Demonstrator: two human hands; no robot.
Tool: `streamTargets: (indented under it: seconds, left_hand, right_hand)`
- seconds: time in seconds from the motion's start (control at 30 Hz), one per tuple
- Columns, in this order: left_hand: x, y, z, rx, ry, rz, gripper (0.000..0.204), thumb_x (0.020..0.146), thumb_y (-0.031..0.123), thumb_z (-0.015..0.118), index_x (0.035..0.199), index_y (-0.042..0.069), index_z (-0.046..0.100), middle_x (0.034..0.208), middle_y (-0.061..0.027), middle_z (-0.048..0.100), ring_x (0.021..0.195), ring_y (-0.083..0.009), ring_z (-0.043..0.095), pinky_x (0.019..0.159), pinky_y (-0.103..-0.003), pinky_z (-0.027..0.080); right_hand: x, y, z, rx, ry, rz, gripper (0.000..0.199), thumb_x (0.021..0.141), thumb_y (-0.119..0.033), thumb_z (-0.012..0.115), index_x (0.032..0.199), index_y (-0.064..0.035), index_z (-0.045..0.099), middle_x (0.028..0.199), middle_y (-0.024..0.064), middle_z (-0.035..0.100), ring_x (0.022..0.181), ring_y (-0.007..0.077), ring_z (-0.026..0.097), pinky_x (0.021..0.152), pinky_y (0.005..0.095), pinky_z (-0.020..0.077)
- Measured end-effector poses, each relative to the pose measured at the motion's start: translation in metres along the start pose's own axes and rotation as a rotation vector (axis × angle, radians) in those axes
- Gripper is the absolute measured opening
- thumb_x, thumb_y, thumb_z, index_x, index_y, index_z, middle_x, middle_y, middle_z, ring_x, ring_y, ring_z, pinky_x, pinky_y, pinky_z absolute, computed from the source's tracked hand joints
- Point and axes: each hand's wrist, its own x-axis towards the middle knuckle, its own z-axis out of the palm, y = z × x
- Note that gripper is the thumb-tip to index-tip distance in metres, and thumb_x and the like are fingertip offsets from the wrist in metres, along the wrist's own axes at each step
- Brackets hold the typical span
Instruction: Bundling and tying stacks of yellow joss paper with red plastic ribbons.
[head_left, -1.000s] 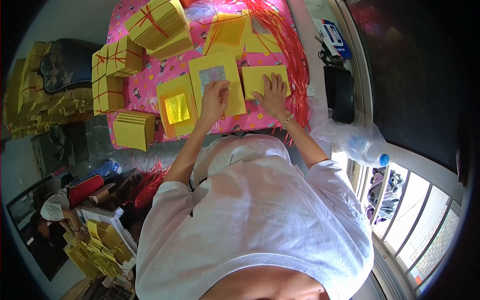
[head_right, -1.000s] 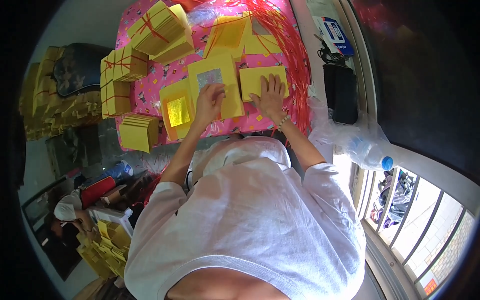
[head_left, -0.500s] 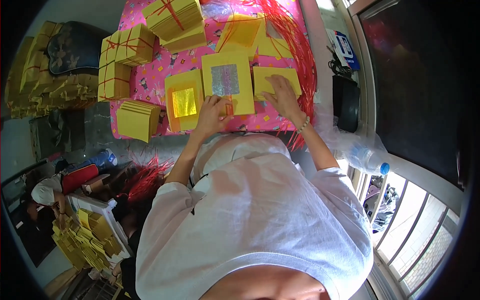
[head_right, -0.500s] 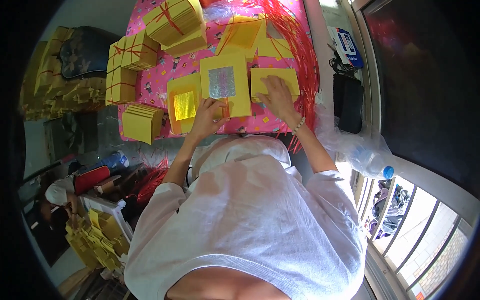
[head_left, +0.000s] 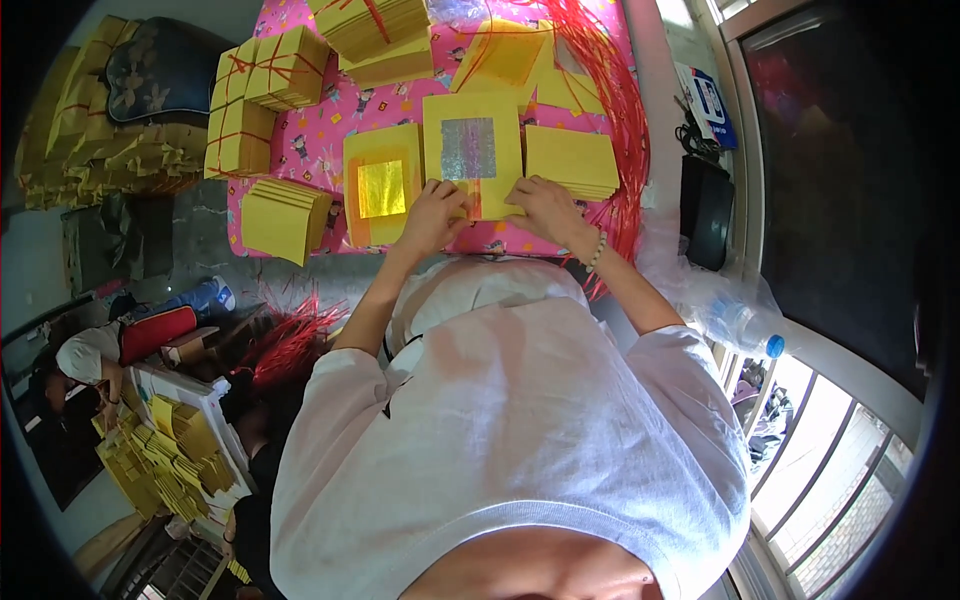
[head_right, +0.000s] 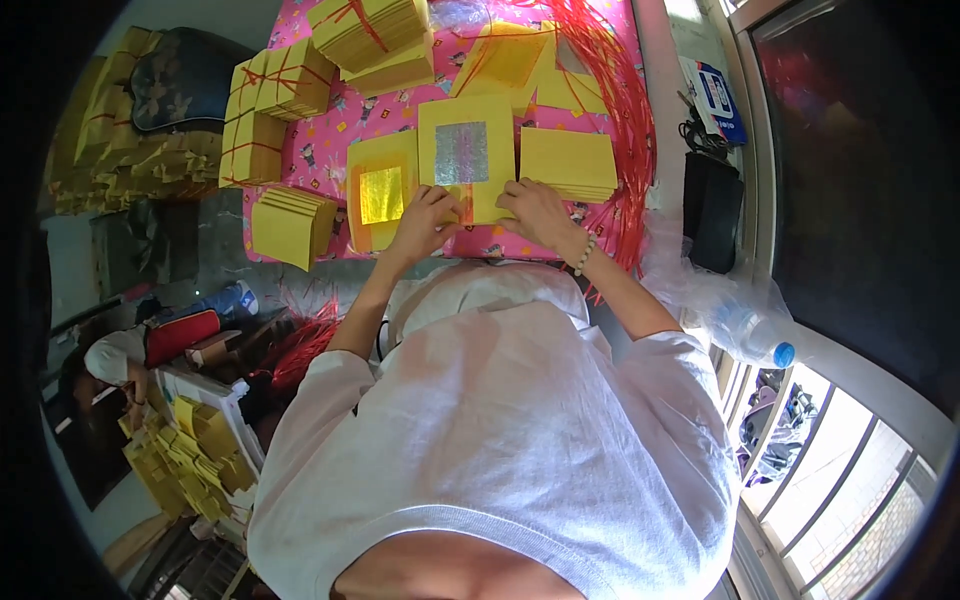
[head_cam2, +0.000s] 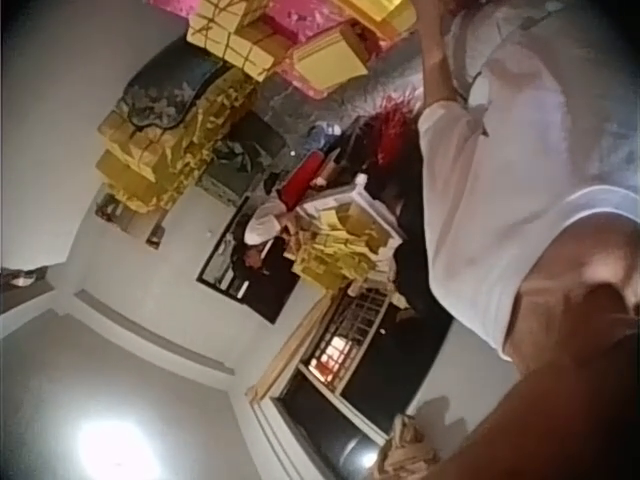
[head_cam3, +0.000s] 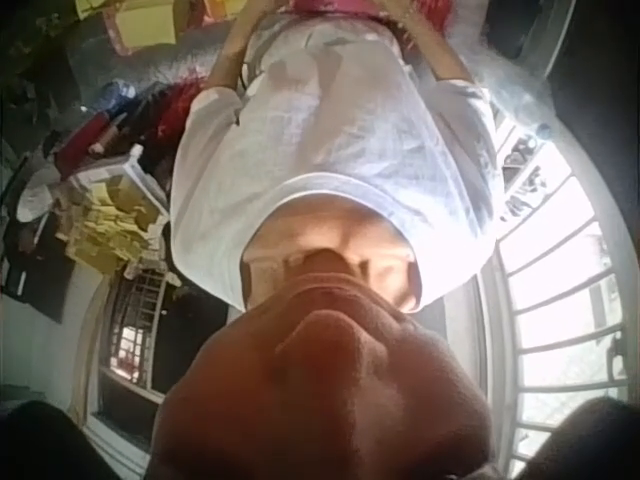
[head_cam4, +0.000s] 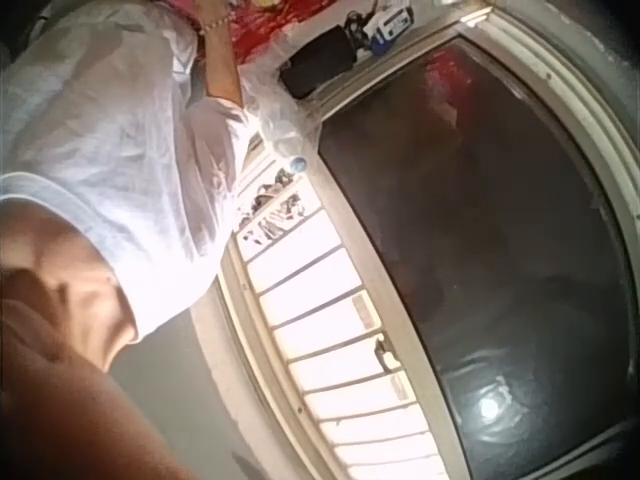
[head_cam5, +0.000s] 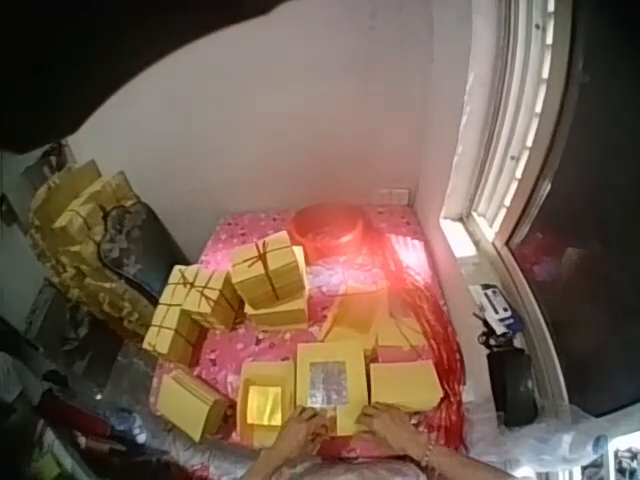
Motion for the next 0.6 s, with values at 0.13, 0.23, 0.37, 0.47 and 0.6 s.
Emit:
streamTargets:
  seconds: [0.13, 0.23, 0.37, 0.47, 0.6]
  left_hand:
    - [0.001, -0.008, -0.004, -0.087, 0.029, 0.018, 0.020, 0.069, 0.012, 0.073, 0.086, 0.009, 0.063, 0.088, -0.0075, 0.058, 0.090, -0.0291, 0.053, 0.079, -0.039, 0.045]
    - [0.001, -0.010, -0.004, -0.143, 0.058, 0.005, 0.015, 0.070, 0.016, 0.073, 0.081, 0.008, 0.066, 0.081, -0.0075, 0.060, 0.083, -0.0280, 0.054, 0.075, -0.038, 0.046]
    - [0.001, -0.012, -0.002, -0.208, 0.080, -0.048, 0.013, 0.072, 0.018, 0.073, 0.076, 0.007, 0.068, 0.076, -0.0073, 0.062, 0.079, -0.0277, 0.055, 0.072, -0.037, 0.046]
    - [0.003, -0.015, -0.002, -0.215, 0.047, -0.083, 0.013, 0.071, 0.016, 0.074, 0.078, 0.007, 0.068, 0.078, -0.0070, 0.062, 0.079, -0.0272, 0.056, 0.073, -0.036, 0.045]
    - [0.005, -0.016, -0.004, -0.221, 0.020, -0.094, 0.013, 0.072, 0.017, 0.074, 0.077, 0.007, 0.068, 0.079, -0.0068, 0.063, 0.080, -0.0264, 0.056, 0.072, -0.036, 0.045]
  right_hand:
    - [0.004, 0.003, -0.007, 0.060, -0.039, -0.003, 0.015, 0.077, -0.020, 0.067, 0.082, -0.0057, 0.066, 0.085, 0.0071, 0.059, 0.083, 0.0265, 0.059, 0.072, 0.0385, 0.0485]
    - [0.009, 0.004, -0.011, 0.103, -0.046, 0.006, 0.016, 0.079, -0.021, 0.065, 0.079, -0.0044, 0.067, 0.083, 0.0090, 0.059, 0.081, 0.0278, 0.059, 0.071, 0.0393, 0.0484]
    - [0.012, 0.006, -0.010, 0.132, -0.080, 0.041, 0.016, 0.081, -0.020, 0.064, 0.079, -0.0041, 0.067, 0.084, 0.0097, 0.059, 0.083, 0.0292, 0.059, 0.071, 0.0400, 0.0478]
    - [0.013, 0.007, -0.011, 0.127, -0.083, 0.060, 0.017, 0.081, -0.021, 0.064, 0.079, -0.0038, 0.067, 0.084, 0.0102, 0.059, 0.083, 0.0294, 0.059, 0.072, 0.0403, 0.0473]
    - [0.015, 0.009, -0.010, 0.131, -0.108, 0.077, 0.018, 0.081, -0.021, 0.064, 0.079, -0.0035, 0.066, 0.084, 0.0107, 0.058, 0.083, 0.0297, 0.059, 0.071, 0.0409, 0.0466]
